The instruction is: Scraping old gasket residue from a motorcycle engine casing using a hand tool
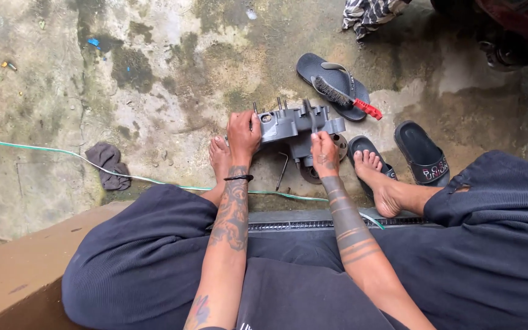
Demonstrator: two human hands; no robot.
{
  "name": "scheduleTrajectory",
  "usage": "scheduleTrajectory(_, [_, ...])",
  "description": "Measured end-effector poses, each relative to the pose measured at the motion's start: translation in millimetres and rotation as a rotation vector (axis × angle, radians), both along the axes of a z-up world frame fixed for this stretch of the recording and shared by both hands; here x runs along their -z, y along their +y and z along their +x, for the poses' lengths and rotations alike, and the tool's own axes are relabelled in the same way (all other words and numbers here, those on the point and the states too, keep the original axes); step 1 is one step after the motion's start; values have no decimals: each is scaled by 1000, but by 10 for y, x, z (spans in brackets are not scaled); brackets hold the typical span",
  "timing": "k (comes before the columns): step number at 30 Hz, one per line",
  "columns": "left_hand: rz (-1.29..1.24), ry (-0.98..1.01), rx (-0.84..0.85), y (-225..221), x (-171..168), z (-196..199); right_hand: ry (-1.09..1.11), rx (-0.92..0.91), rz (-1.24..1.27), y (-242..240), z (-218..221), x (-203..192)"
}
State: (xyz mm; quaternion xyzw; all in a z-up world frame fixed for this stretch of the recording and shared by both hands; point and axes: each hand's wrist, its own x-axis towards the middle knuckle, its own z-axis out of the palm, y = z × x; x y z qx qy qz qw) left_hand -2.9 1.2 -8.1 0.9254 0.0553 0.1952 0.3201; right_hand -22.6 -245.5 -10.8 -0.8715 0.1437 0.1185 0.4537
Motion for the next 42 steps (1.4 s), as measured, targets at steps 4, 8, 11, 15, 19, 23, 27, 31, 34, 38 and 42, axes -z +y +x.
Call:
scheduleTrajectory(4, [-24,24,1,22,-32,-10,8,82,100,-286,73,472])
scheduleTrajectory(8, [-43,27,26,22,-75,-26,-94,146,16,-589,82,778])
scheduleTrajectory(11, [-65,16,44,-8,-162,-75,-51,88,-25,-392,85,456])
scheduleTrajectory(15, [-67,8,27,53,-87,-5,-37,58,-63,-197,262,5])
scheduleTrajectory(19, [-56,38,11,84,59,-21,26,-63,-169,-392,376,-101])
scheduleTrajectory(23, [-85,9,20,124,17,66,165,-199,-263,-285,575,-285])
scheduleTrajectory(27, [-103,16,28,93,-24,-9,309,-321,-534,-618,890,714])
scheduleTrajectory(31, [-88,13,19,83,117,10,349,-320,-533,-399,966,482])
scheduleTrajectory(34, [-76,0,-1,47,162,-30,381,-339,-519,-305,742,335])
scheduleTrajectory(38, [-78,-30,-20,-17,-67,-83,333,-302,-449,-252,577,50])
scheduleTrajectory(42, [-59,-52,-50,-40,36,-19,124,-179,-214,-139,459,-110])
